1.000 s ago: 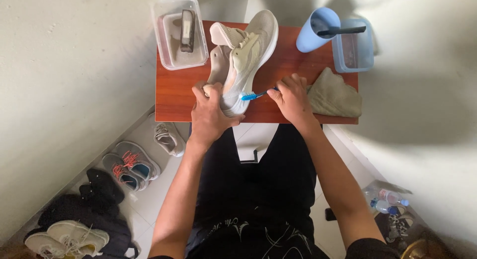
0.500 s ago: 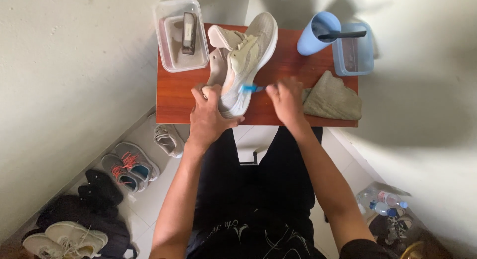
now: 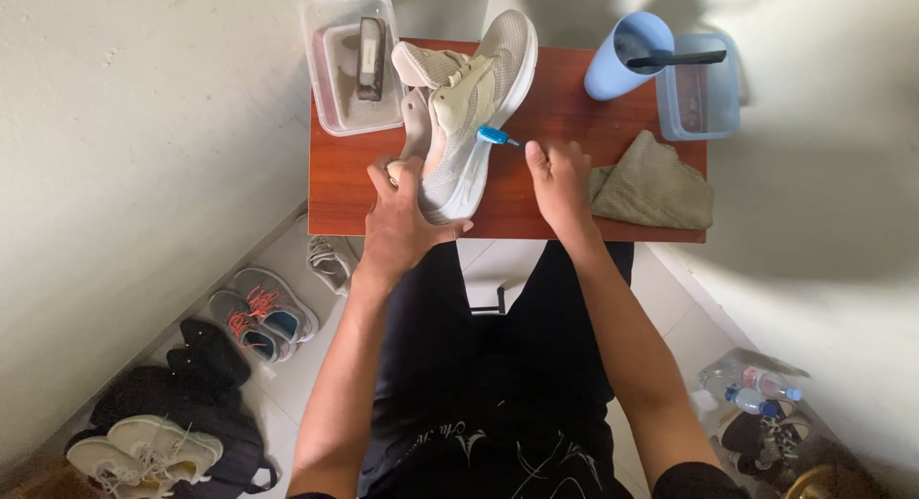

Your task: The person scrubs a white sneaker with a blue toothbrush, repeatedly dipping the brush into a blue cup of water. After scrubbing, the person wipes the shoe with a cloth. The shoe is held over a wooden table with cleaning supplies nearby.

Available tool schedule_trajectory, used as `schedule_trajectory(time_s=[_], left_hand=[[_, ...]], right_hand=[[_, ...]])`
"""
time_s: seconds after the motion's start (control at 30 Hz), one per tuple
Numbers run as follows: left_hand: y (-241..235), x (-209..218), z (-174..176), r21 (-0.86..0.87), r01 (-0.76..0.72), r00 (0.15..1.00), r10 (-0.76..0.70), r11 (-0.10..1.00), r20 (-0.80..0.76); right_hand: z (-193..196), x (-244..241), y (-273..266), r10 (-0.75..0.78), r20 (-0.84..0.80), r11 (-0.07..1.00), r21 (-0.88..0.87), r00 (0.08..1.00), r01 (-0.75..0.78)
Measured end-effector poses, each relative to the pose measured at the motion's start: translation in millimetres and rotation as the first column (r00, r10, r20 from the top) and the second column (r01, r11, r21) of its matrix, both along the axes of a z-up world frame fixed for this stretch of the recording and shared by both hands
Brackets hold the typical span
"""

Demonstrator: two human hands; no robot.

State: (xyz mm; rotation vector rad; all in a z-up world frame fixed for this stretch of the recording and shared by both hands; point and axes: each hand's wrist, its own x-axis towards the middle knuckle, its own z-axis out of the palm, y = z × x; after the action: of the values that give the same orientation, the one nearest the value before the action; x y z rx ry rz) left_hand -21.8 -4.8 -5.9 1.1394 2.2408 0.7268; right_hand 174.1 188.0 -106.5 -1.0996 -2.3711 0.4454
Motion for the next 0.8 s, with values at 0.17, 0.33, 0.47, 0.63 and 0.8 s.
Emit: schedule_trajectory(time_s=[0.17,0.33,0.47,0.63,0.8], left_hand=[[2.4,2.8,8.4,0.009,0.002,1.000,-0.002,1.000,0.019],[2.1,2.2,3.1,0.018,-0.002,1.000,0.002,1.000,0.002],[3.7,3.6,4.1,0.011,0.009,1.000,-0.009,1.000,0.005],[5.6,7.6,-0.8,0.017,0.005,1.000,-0.004,1.000,-0.027],[5.7,10.8,-12.5,0.101,0.028,0.989,-0.013,0.994,-0.145]], right_hand=[[4.4,-9.9,-19.5,0.156,0.052,0.988,0.012,0.986,-0.156],[10.9,-8.6,-8.0,-0.055,0.057,0.996,-0.074,0.997,0.059],[21.5,-9.6,-20.7,0.042,0.023,0.999,0.000,0.999,-0.042],[10.2,-7.6,-26.7,0.113,0.063,0.989,0.088,0.992,-0.118],[12.2,-4.1,-20.4,-0.063,-0.010,0.998,-0.020,0.998,0.063]])
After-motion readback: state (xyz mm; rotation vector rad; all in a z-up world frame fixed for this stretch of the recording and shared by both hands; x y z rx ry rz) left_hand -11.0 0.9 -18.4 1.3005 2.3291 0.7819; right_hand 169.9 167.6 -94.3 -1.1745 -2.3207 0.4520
